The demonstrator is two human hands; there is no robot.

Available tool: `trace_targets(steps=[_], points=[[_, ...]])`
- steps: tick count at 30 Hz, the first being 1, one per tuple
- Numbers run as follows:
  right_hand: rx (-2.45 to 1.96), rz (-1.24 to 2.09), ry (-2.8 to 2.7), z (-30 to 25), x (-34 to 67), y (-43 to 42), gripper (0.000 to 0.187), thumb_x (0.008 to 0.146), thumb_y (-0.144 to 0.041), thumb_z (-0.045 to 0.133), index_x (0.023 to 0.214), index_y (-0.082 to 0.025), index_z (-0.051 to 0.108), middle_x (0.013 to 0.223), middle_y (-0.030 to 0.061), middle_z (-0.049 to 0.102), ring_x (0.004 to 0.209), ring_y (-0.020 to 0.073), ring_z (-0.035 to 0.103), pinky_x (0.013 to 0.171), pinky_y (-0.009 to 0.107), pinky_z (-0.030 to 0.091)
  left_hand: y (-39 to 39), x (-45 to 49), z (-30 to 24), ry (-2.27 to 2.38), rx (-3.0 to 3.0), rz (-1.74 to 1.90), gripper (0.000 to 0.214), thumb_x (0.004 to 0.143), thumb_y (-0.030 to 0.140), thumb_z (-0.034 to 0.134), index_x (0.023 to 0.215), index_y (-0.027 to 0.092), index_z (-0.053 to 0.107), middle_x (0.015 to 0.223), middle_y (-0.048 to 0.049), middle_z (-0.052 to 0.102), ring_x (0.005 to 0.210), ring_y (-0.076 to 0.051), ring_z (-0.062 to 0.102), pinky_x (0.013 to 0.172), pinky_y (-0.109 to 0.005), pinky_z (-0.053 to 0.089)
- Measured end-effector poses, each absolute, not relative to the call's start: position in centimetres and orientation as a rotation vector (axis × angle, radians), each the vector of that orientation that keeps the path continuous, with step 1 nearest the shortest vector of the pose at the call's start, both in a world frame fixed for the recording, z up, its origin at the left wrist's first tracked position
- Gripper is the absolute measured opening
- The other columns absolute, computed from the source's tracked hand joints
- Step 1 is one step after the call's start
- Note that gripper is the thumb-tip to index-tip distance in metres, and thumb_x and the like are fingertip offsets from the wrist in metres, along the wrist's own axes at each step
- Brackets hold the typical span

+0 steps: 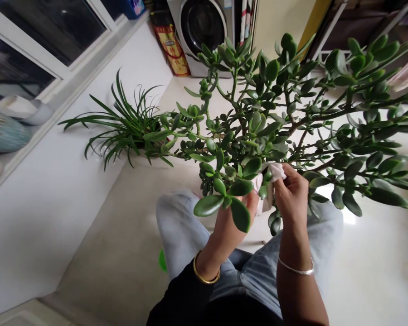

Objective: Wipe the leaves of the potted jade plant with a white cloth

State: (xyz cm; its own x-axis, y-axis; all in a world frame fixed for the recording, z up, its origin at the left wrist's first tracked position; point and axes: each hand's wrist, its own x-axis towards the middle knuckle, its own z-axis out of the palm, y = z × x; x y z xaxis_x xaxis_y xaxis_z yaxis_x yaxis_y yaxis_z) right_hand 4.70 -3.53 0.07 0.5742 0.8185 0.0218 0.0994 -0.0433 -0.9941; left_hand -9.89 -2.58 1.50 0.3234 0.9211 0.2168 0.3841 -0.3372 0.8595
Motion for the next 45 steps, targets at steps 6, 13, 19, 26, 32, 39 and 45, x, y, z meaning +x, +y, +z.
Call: trace_targets(steps=[6, 13, 19, 26, 32, 39, 45], points=[[-1.371, 0.807, -0.77, 0.1, 4.4, -3.6, 0.017, 0.068, -0.021, 0.068, 0.085, -0.021, 0.065, 0.077, -0.0034, 0.064, 0.068, 0.0117, 0.052, 0.062, 0.022, 0.041, -2.5, -9.9, 2.3, 1.143, 1.88, 0.873, 0.026, 0.104, 0.028, 0.047, 0.115, 0.017, 0.068, 0.115, -0.0161, 0.076, 0.11, -0.026, 0.074, 0.095, -0.041, 0.061], [-1.507, 0.621, -0.828, 0.1, 3.8, -3.3, 0.024, 0.092, -0.036, 0.056, 0.074, -0.021, 0.054, 0.063, -0.0057, 0.047, 0.059, 0.0103, 0.04, 0.054, 0.024, 0.03, -2.8, -10.0, 1.8, 1.139, 1.816, 0.895, 0.025, 0.101, 0.026, 0.053, 0.12, 0.02, 0.069, 0.117, -0.0138, 0.077, 0.109, -0.026, 0.074, 0.092, -0.038, 0.062], [-1.51, 0.525, -0.83, -0.3, 3.5, -4.0, 0.03, 0.103, -0.043, 0.047, 0.099, -0.021, 0.067, 0.078, -0.0005, 0.064, 0.067, 0.0139, 0.052, 0.063, 0.027, 0.041, -3.4, -10.5, 0.9, 1.156, 1.781, 0.937, 0.025, 0.102, 0.031, 0.054, 0.12, 0.019, 0.069, 0.108, -0.0123, 0.077, 0.1, -0.022, 0.074, 0.089, -0.033, 0.061], [-1.557, 0.327, -0.908, -1.0, 2.9, -6.4, 0.029, 0.103, -0.034, 0.047, 0.122, -0.023, 0.067, 0.112, 0.0071, 0.073, 0.099, 0.0219, 0.068, 0.086, 0.035, 0.053, -5.8, -11.8, -1.4, 1.225, 1.769, 1.079, 0.028, 0.101, 0.038, 0.059, 0.119, 0.018, 0.068, 0.109, -0.0126, 0.075, 0.089, -0.019, 0.074, 0.082, -0.031, 0.062], [-1.586, 0.218, -0.911, -0.3, 2.9, -7.9, 0.031, 0.106, -0.033, 0.045, 0.125, -0.023, 0.067, 0.114, 0.008, 0.072, 0.103, 0.0219, 0.068, 0.088, 0.035, 0.053, -7.1, -12.0, -0.7, 1.188, 1.802, 1.115, 0.02, 0.103, 0.03, 0.053, 0.108, 0.02, 0.07, 0.1, -0.0095, 0.075, 0.093, -0.018, 0.074, 0.085, -0.026, 0.06], [-1.513, 0.164, -0.744, -0.9, 2.4, -11.3, 0.028, 0.104, -0.038, 0.05, 0.116, -0.025, 0.071, 0.107, 0.0077, 0.074, 0.099, 0.0241, 0.069, 0.084, 0.036, 0.053, -9.4, -12.7, -0.2, 1.06, 1.874, 1.121, 0.025, 0.102, 0.022, 0.05, 0.113, 0.025, 0.072, 0.095, -0.0063, 0.077, 0.087, -0.019, 0.075, 0.08, -0.024, 0.06], [-1.3, 0.282, -0.794, -2.5, 0.8, -14.8, 0.024, 0.104, -0.03, 0.05, 0.114, -0.027, 0.071, 0.096, 0.0041, 0.071, 0.087, 0.0199, 0.067, 0.077, 0.032, 0.052, -10.9, -13.1, -0.2, 0.993, 1.788, 1.031, 0.027, 0.103, 0.031, 0.049, 0.091, 0.024, 0.072, 0.081, -0.0051, 0.068, 0.072, -0.017, 0.066, 0.066, -0.025, 0.056]])
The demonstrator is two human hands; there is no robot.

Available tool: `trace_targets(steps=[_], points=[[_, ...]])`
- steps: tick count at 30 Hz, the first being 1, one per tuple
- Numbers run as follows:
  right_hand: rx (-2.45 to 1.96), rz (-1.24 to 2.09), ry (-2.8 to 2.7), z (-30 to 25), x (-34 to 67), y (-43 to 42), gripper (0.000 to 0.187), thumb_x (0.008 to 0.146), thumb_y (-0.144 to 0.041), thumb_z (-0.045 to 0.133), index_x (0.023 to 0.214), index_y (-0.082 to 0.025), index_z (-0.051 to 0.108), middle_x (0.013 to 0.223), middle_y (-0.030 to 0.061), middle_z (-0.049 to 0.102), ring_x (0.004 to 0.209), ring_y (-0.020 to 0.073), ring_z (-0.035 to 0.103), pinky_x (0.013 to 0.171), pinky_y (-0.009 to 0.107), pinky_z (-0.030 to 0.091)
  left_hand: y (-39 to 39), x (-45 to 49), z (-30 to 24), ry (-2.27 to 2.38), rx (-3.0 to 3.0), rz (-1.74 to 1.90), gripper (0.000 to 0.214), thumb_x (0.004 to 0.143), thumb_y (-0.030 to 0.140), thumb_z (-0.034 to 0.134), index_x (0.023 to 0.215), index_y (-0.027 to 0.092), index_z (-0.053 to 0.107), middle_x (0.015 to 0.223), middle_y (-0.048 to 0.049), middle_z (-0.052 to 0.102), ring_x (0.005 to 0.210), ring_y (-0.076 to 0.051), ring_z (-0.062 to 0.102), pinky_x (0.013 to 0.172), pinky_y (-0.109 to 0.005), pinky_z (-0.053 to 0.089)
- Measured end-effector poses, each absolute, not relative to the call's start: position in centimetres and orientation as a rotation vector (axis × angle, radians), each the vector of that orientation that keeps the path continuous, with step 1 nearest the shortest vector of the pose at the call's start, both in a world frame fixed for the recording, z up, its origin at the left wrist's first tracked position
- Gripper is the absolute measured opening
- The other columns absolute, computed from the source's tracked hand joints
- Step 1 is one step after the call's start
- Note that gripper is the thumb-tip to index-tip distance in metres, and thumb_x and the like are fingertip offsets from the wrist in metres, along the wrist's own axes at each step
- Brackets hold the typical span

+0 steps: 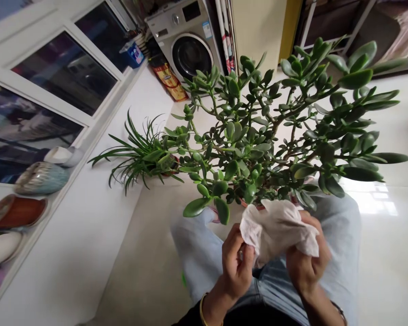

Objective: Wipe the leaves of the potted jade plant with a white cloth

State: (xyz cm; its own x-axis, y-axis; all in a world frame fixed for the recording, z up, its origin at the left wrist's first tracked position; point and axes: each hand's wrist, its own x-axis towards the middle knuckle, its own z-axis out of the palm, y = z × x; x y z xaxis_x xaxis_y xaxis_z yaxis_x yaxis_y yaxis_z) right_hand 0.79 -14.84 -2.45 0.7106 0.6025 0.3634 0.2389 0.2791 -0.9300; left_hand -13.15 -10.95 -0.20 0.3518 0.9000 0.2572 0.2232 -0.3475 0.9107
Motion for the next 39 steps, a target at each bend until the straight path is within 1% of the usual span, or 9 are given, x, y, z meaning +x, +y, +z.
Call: trace_targets(steps=[6, 11, 16, 19, 22, 27, 30, 33, 39], points=[[-1.136, 0.354, -0.831, -3.5, 0.0, -17.7, 0.021, 0.101, -0.032, 0.054, 0.111, -0.025, 0.072, 0.086, 0.0032, 0.066, 0.077, 0.0174, 0.059, 0.067, 0.029, 0.047, -13.3, -14.0, -3.3, 1.094, 1.18, 0.879, 0.023, 0.091, 0.039, 0.066, 0.079, 0.019, 0.072, 0.079, -0.0043, 0.069, 0.077, -0.017, 0.065, 0.077, -0.025, 0.054], [-1.257, 0.515, -0.633, -6.3, -1.2, -21.4, 0.017, 0.097, -0.038, 0.062, 0.104, -0.026, 0.071, 0.087, 0.0022, 0.066, 0.076, 0.0172, 0.058, 0.064, 0.028, 0.046, -13.8, -13.7, -4.7, 1.194, 0.626, 0.834, 0.025, 0.069, 0.038, 0.077, 0.063, 0.017, 0.066, 0.058, 0.0014, 0.058, 0.057, -0.012, 0.052, 0.058, -0.023, 0.045], [-1.48, 0.633, -0.24, -9.5, -2.1, -23.9, 0.026, 0.09, -0.045, 0.07, 0.106, -0.025, 0.066, 0.092, 0.0006, 0.066, 0.078, 0.0178, 0.059, 0.069, 0.029, 0.047, -12.7, -12.7, -4.4, 1.174, 0.52, 0.652, 0.031, 0.056, 0.034, 0.09, 0.075, 0.017, 0.072, 0.069, -0.0004, 0.069, 0.072, -0.019, 0.067, 0.074, -0.03, 0.055], [-1.563, 0.734, -0.119, -10.4, -1.9, -23.6, 0.035, 0.083, -0.047, 0.075, 0.106, -0.023, 0.065, 0.092, 0.0004, 0.066, 0.078, 0.0164, 0.057, 0.071, 0.027, 0.045, -12.4, -12.1, -5.2, 1.154, 0.445, 0.694, 0.048, 0.058, 0.045, 0.091, 0.095, 0.018, 0.074, 0.083, -0.0033, 0.075, 0.085, -0.023, 0.072, 0.081, -0.032, 0.058], [-1.571, 0.818, -0.067, -10.4, -1.3, -22.3, 0.036, 0.077, -0.042, 0.079, 0.105, -0.022, 0.066, 0.091, -0.0005, 0.066, 0.078, 0.0145, 0.055, 0.071, 0.025, 0.045, -12.0, -11.4, -6.2, 1.158, 0.452, 0.773, 0.057, 0.06, 0.052, 0.092, 0.104, 0.021, 0.073, 0.095, -0.0045, 0.078, 0.09, -0.022, 0.073, 0.085, -0.032, 0.059], [-1.451, 0.871, 0.014, -10.4, 0.0, -19.2, 0.038, 0.076, -0.041, 0.08, 0.107, -0.023, 0.069, 0.092, -0.0016, 0.067, 0.077, 0.0125, 0.054, 0.069, 0.023, 0.046, -10.8, -10.3, -6.7, 1.173, 0.762, 0.781, 0.043, 0.078, 0.057, 0.078, 0.098, 0.02, 0.071, 0.095, -0.0052, 0.077, 0.092, -0.02, 0.072, 0.087, -0.029, 0.058], [-1.286, 0.937, 0.119, -10.9, 0.4, -17.5, 0.039, 0.081, -0.049, 0.079, 0.109, -0.025, 0.07, 0.094, -0.0011, 0.069, 0.079, 0.0119, 0.058, 0.071, 0.023, 0.048, -10.2, -10.0, -6.9, 1.167, 0.943, 0.748, 0.037, 0.087, 0.05, 0.066, 0.109, 0.021, 0.072, 0.109, -0.0069, 0.078, 0.107, -0.022, 0.072, 0.098, -0.031, 0.055], [-1.203, 0.953, 0.131, -11.2, 0.4, -16.4, 0.04, 0.083, -0.051, 0.078, 0.113, -0.025, 0.071, 0.1, 0.0006, 0.072, 0.089, 0.0139, 0.064, 0.078, 0.024, 0.05, -9.8, -9.9, -6.5, 1.207, 1.083, 0.727, 0.035, 0.088, 0.038, 0.06, 0.116, 0.022, 0.073, 0.123, -0.0076, 0.076, 0.124, -0.023, 0.067, 0.11, -0.033, 0.051], [-1.19, 0.94, 0.092, -10.8, -0.4, -16.1, 0.04, 0.084, -0.049, 0.075, 0.115, -0.025, 0.072, 0.105, 0.0019, 0.076, 0.098, 0.0178, 0.068, 0.089, 0.031, 0.054, -9.0, -9.4, -4.1, 0.984, 1.298, 0.57, 0.04, 0.083, 0.014, 0.056, 0.119, 0.021, 0.07, 0.115, -0.0069, 0.076, 0.114, -0.023, 0.068, 0.102, -0.033, 0.054]])
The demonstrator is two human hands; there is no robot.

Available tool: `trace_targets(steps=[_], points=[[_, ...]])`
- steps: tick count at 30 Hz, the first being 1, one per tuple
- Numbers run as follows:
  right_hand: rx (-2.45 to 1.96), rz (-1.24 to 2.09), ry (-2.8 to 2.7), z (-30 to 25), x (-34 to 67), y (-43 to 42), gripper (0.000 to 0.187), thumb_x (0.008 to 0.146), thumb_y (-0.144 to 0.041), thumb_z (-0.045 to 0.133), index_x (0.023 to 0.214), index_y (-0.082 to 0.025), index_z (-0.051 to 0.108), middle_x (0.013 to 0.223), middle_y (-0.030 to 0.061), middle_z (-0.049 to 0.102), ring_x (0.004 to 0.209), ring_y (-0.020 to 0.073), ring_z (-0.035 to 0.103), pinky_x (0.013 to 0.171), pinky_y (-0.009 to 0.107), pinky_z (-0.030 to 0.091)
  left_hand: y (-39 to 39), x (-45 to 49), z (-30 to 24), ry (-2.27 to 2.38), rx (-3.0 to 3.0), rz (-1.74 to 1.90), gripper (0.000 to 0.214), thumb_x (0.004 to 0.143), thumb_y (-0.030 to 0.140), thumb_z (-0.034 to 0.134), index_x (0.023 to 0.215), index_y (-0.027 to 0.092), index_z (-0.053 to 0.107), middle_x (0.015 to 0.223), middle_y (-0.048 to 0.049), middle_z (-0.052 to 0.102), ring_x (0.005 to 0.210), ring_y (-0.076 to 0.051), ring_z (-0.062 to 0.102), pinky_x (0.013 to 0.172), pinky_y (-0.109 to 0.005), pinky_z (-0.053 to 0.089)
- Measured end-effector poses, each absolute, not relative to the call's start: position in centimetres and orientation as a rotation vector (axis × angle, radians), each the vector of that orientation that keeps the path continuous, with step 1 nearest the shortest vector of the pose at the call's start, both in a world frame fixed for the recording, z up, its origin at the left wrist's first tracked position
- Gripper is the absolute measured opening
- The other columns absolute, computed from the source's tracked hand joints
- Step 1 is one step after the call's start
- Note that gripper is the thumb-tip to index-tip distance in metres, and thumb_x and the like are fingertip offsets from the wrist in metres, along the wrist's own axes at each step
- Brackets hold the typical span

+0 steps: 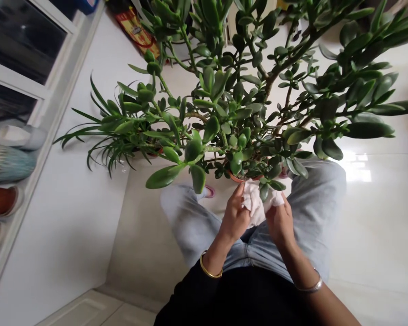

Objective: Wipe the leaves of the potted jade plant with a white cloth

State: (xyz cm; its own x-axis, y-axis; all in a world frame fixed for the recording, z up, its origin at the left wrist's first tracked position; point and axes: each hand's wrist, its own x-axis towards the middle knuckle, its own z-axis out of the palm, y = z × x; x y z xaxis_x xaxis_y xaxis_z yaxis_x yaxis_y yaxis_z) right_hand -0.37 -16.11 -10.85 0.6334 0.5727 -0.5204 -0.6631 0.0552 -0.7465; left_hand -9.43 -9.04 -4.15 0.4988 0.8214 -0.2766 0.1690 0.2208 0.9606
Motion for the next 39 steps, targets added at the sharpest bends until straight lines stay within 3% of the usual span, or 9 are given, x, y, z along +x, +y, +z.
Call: trace_targets(steps=[4, 8, 13, 20, 27, 34, 39], points=[[-1.216, 0.94, 0.061, -10.2, -0.4, -15.8, 0.035, 0.081, -0.043, 0.075, 0.11, -0.025, 0.071, 0.092, -0.0015, 0.073, 0.08, 0.0148, 0.064, 0.075, 0.027, 0.052, -9.0, -9.1, -4.0, 0.875, 1.24, 0.454, 0.045, 0.083, 0.015, 0.058, 0.127, 0.02, 0.063, 0.122, -0.0081, 0.068, 0.096, -0.016, 0.065, 0.077, -0.023, 0.054], [-1.28, 0.95, 0.043, -9.8, 0.3, -14.8, 0.028, 0.076, -0.041, 0.075, 0.097, -0.024, 0.07, 0.077, -0.0039, 0.069, 0.061, 0.0117, 0.054, 0.059, 0.025, 0.044, -9.1, -8.9, -4.7, 0.875, 1.269, 0.415, 0.054, 0.078, 0.014, 0.066, 0.132, 0.02, 0.061, 0.114, -0.0069, 0.066, 0.091, -0.014, 0.06, 0.077, -0.023, 0.053], [-1.282, 0.95, 0.044, -10.5, 0.8, -14.1, 0.029, 0.066, -0.037, 0.079, 0.088, -0.021, 0.069, 0.08, -0.001, 0.072, 0.067, 0.0138, 0.06, 0.066, 0.028, 0.049, -8.8, -8.0, -4.3, 0.959, 1.321, 0.4, 0.056, 0.08, 0.017, 0.068, 0.136, 0.02, 0.06, 0.108, -0.0063, 0.07, 0.088, -0.015, 0.063, 0.075, -0.023, 0.051], [-1.314, 0.951, -0.098, -11.6, 0.8, -14.1, 0.025, 0.069, -0.038, 0.079, 0.084, -0.02, 0.07, 0.067, -0.0021, 0.065, 0.059, 0.0119, 0.05, 0.059, 0.026, 0.043, -8.0, -6.4, -3.8, 1.143, 1.425, 0.378, 0.022, 0.078, 0.014, 0.067, 0.099, 0.019, 0.063, 0.081, 0.0, 0.068, 0.074, -0.014, 0.063, 0.07, -0.023, 0.047], [-1.347, 0.923, -0.096, -11.1, 1.0, -13.9, 0.022, 0.066, -0.031, 0.075, 0.084, -0.02, 0.07, 0.064, -0.0042, 0.064, 0.054, 0.0101, 0.045, 0.059, 0.025, 0.043, -7.4, -5.8, -4.3, 1.153, 1.524, 0.425, 0.013, 0.081, 0.021, 0.07, 0.082, 0.021, 0.057, 0.074, 0.0017, 0.066, 0.07, -0.014, 0.061, 0.066, -0.022, 0.043], [-1.366, 0.934, -0.14, -11.4, 1.1, -13.8, 0.022, 0.068, -0.037, 0.077, 0.079, -0.02, 0.068, 0.067, -0.002, 0.066, 0.058, 0.0111, 0.047, 0.058, 0.025, 0.041, -7.3, -5.9, -3.7, 1.193, 1.664, 0.441, 0.002, 0.085, 0.019, 0.066, 0.085, 0.02, 0.064, 0.084, -0.0049, 0.075, 0.078, -0.018, 0.068, 0.072, -0.026, 0.047], [-1.356, 0.932, -0.077, -12.1, 1.2, -13.8, 0.027, 0.065, -0.039, 0.082, 0.076, -0.021, 0.065, 0.068, -0.0027, 0.066, 0.062, 0.012, 0.051, 0.061, 0.025, 0.043, -7.5, -6.2, -3.7, 1.139, 1.641, 0.409, 0.008, 0.086, 0.016, 0.062, 0.089, 0.02, 0.068, 0.081, -0.0052, 0.076, 0.076, -0.02, 0.07, 0.069, -0.026, 0.048]])
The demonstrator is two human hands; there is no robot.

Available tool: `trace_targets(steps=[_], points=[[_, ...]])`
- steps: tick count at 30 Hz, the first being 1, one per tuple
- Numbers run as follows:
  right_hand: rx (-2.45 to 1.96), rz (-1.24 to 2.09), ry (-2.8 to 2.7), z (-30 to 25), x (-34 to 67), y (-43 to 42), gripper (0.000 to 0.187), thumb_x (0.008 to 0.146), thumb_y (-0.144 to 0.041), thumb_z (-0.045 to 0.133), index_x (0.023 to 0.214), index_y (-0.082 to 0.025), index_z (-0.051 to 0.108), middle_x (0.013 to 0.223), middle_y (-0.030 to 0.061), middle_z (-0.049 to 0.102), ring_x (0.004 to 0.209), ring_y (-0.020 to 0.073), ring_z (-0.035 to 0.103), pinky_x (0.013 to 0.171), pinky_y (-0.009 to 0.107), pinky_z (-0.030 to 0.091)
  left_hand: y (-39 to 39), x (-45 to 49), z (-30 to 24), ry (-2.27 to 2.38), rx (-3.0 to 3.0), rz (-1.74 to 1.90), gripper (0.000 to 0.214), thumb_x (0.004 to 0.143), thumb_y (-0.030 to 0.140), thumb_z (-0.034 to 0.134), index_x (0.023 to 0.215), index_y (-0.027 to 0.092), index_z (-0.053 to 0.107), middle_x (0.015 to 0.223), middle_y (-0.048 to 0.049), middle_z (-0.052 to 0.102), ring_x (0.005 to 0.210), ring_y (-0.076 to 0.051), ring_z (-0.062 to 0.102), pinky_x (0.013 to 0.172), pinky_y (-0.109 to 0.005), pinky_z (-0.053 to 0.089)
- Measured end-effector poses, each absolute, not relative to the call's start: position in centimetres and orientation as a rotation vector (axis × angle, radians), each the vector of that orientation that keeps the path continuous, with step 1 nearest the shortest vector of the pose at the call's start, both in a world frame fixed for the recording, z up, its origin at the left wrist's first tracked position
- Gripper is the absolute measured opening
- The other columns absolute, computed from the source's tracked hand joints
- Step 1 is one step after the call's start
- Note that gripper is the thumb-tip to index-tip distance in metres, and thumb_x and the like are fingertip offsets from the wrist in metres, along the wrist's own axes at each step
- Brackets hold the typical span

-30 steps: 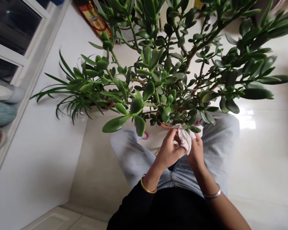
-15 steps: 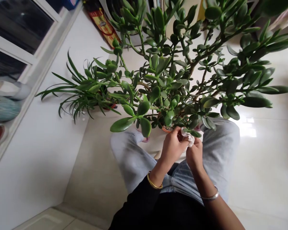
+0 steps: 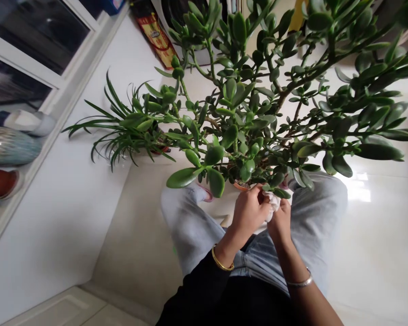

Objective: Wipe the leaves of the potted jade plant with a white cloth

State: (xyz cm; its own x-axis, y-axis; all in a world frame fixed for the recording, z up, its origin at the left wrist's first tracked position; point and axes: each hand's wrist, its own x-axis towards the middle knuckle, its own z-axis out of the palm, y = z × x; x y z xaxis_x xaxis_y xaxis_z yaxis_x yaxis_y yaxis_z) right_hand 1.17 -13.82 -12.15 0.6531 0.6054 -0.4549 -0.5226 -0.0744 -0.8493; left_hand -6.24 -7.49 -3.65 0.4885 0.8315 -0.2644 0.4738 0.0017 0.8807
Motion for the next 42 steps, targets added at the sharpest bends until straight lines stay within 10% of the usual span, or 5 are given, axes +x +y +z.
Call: trace_targets(steps=[15, 42], points=[[-1.466, 0.994, -0.117, -11.3, 2.0, -14.2, 0.035, 0.066, -0.05, 0.081, 0.063, -0.021, 0.062, 0.055, -0.0036, 0.056, 0.052, 0.0106, 0.043, 0.05, 0.025, 0.035, -8.9, -7.5, -5.5, 0.946, 1.284, 0.435, 0.037, 0.083, 0.009, 0.061, 0.119, 0.017, 0.065, 0.103, -0.0066, 0.073, 0.094, -0.016, 0.068, 0.082, -0.025, 0.053], [-1.357, 1.115, -0.275, -11.5, 3.4, -14.9, 0.033, 0.061, -0.027, 0.086, 0.092, -0.02, 0.078, 0.084, 0.0053, 0.078, 0.073, 0.0204, 0.068, 0.066, 0.032, 0.053, -8.6, -6.6, -4.5, 1.069, 1.339, 0.522, 0.013, 0.082, 0.009, 0.058, 0.09, 0.017, 0.065, 0.081, -0.0007, 0.066, 0.078, -0.013, 0.059, 0.072, -0.022, 0.046]])
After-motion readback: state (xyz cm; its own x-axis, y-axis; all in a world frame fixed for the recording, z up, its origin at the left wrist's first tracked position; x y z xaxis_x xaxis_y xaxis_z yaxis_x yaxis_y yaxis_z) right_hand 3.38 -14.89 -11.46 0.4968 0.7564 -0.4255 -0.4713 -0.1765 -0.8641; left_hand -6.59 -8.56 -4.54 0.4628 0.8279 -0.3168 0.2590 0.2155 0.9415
